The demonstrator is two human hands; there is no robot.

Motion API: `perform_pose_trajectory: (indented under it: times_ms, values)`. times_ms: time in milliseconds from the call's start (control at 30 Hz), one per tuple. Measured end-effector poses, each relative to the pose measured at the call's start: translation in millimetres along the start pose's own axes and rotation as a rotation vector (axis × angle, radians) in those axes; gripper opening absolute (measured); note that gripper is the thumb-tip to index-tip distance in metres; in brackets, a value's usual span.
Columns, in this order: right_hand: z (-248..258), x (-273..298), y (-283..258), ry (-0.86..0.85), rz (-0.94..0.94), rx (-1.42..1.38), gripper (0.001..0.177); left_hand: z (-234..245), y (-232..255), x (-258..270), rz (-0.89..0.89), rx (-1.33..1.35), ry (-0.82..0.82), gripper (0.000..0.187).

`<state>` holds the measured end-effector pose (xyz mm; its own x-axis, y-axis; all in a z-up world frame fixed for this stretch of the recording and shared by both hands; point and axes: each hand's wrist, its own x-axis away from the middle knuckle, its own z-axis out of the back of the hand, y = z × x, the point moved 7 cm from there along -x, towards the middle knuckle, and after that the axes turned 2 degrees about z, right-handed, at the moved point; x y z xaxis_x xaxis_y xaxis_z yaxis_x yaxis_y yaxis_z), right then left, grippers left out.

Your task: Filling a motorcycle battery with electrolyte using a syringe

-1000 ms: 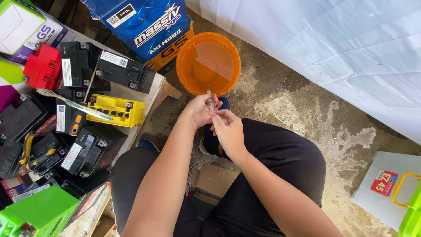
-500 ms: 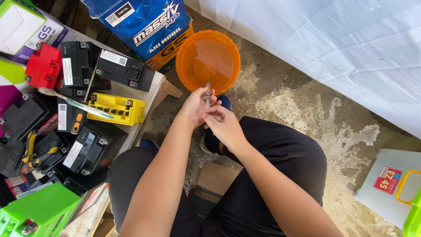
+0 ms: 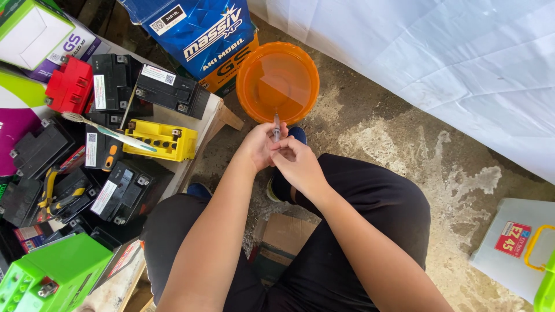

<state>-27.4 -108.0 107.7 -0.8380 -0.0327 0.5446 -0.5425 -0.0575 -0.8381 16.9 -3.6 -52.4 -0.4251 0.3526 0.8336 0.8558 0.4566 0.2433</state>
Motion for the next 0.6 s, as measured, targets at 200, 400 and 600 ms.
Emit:
perform_pose_trajectory:
  times_ms: [200,400,600]
  values:
    - [5.2,5.6,-8.4,0.071,-0.035,-0.06,0.022,-42.0,8.5,62.7,0.031,0.066,0.023,0.024]
    - [6.5,-5.4,2.4,0.146,-0.003,-0.164,0.02,-3.1,3.3,-14.2,0.031,0.126,0.003,0.025]
    - [6.7,-5.0,2.7,0.149,0.017,-0.171,0.023,-14.0,5.0,-3.1,0.031,0.213,0.012,0.023]
